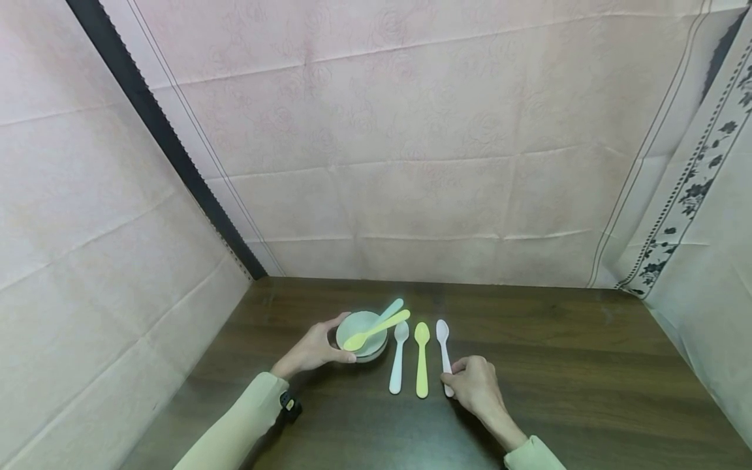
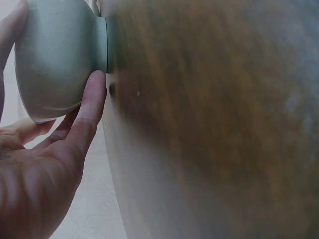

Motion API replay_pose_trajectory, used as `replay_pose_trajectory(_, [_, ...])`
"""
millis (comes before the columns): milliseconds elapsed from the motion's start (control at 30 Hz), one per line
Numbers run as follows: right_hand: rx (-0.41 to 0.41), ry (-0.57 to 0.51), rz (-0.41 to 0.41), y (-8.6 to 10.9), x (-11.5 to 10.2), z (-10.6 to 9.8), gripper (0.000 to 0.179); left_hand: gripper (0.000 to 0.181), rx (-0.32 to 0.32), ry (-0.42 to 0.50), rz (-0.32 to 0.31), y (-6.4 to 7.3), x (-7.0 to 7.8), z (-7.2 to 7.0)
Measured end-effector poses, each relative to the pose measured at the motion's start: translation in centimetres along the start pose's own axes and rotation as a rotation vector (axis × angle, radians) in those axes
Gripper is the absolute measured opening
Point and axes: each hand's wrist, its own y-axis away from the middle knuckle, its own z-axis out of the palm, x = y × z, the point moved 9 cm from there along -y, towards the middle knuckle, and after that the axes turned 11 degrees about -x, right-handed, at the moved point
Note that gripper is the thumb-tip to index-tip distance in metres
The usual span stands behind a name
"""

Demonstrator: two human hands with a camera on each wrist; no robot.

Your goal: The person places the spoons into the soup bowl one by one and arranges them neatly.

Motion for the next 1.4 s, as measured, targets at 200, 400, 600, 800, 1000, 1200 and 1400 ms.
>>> replay_pose_trajectory(200, [-0.007,-0.038,0.007,0.1,0.2,0.09,0.01,0.111,-0.004,0.002,0.005,0.05,-0.1,0.09])
replay_pose_trajectory(400, [-0.008,-0.062,0.003,0.28,0.11,0.05,0.01,0.109,0.005,0.003,0.021,-0.12,-0.01,0.04])
replay_pose_trajectory(600, [-0.008,-0.096,-0.004,0.49,-0.02,-0.09,0.011,0.109,-0.002,0.001,0.027,0.0,0.08,0.07])
replay_pose_trajectory(800, [-0.008,-0.105,-0.008,0.65,-0.15,-0.32,0.013,0.11,-0.009,0.007,0.018,0.13,-0.1,0.14])
replay_pose_trajectory(1000, [-0.011,-0.132,-0.016,0.72,-0.41,-0.67,0.015,0.11,-0.014,0.012,0.03,0.19,0.11,0.11])
replay_pose_trajectory(1200, [-0.032,-0.191,-0.014,0.54,-0.35,-0.78,0.019,0.11,-0.013,0.01,0.044,0.09,0.27,0.03])
replay_pose_trajectory(1400, [-0.05,-0.231,-0.014,0.36,-0.21,-0.8,0.02,0.11,-0.006,0.01,0.028,-0.01,-0.03,0.01])
